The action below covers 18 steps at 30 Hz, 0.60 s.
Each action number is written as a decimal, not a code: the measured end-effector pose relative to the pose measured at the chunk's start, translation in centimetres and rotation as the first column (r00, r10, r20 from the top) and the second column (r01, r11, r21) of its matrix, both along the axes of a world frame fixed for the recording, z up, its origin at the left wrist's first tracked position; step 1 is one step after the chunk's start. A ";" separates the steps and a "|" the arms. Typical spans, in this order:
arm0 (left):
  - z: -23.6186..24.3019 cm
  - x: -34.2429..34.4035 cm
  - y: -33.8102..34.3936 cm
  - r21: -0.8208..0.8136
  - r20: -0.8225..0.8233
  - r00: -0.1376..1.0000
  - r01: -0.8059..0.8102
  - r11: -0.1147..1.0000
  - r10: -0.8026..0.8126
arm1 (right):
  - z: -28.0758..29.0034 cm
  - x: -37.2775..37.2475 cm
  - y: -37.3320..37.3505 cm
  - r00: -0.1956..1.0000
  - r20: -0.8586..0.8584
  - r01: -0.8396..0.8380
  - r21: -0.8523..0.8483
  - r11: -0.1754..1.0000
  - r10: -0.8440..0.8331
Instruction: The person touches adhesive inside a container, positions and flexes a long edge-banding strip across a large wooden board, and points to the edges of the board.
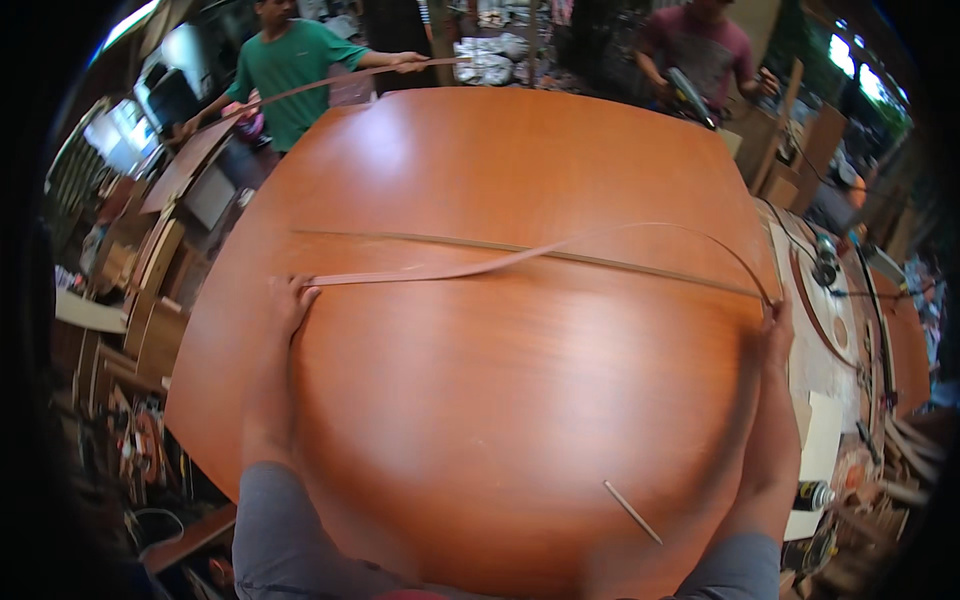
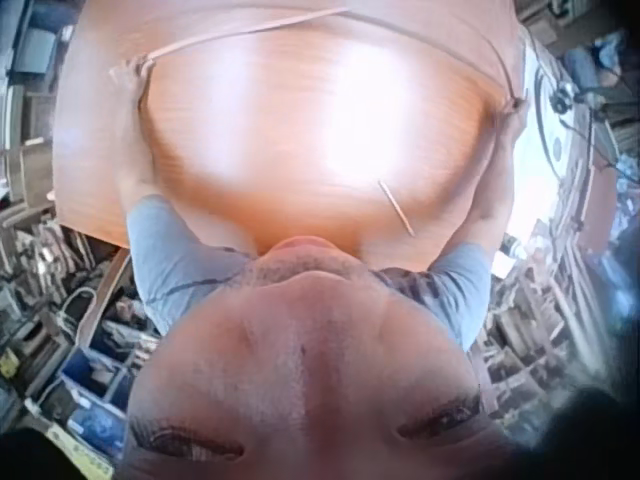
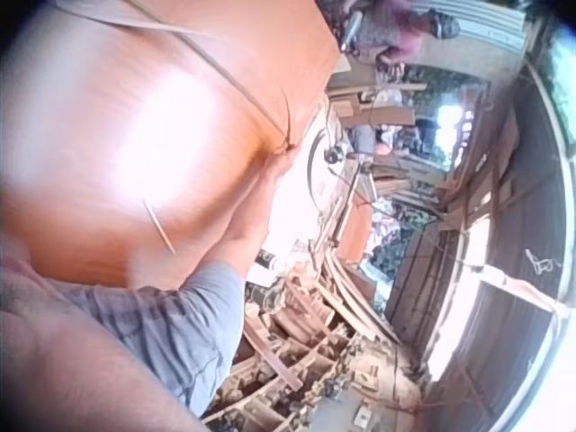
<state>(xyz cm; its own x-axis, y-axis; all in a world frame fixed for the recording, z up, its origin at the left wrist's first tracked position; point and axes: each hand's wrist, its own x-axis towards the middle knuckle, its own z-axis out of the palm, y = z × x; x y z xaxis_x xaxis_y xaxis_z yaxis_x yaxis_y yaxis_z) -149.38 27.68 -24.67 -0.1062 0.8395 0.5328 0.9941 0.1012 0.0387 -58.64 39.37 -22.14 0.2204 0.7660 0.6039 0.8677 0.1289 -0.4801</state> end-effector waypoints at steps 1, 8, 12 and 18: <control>0.1 -0.4 -1.1 -0.011 0.036 0.999 0.040 0.999 -0.039 | 1.2 -0.6 0.0 0.999 0.036 -0.020 -0.002 1.000 0.020; 1.0 -1.5 -10.5 -0.067 -0.008 0.993 0.115 0.991 -0.116 | 9.8 -10.7 2.9 0.953 0.171 -0.262 0.044 0.964 0.251; 0.7 -1.5 -20.8 -0.122 0.223 0.966 -0.107 0.987 0.132 | 15.4 -21.1 4.0 0.863 0.333 -0.424 0.071 0.903 0.380; 5.5 4.7 -39.4 -0.143 0.402 0.832 -0.356 0.924 0.382 | 19.0 -37.0 8.0 0.588 0.649 -0.689 0.090 0.719 0.483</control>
<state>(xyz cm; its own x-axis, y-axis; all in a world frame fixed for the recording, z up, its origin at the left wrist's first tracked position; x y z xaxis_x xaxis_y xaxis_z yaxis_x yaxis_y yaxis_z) -144.68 -11.74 -19.17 -0.6137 0.7219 0.3197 0.7748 0.4727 0.4197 -95.67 47.41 -3.10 -0.6540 0.3550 0.6680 0.6247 0.7515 0.2121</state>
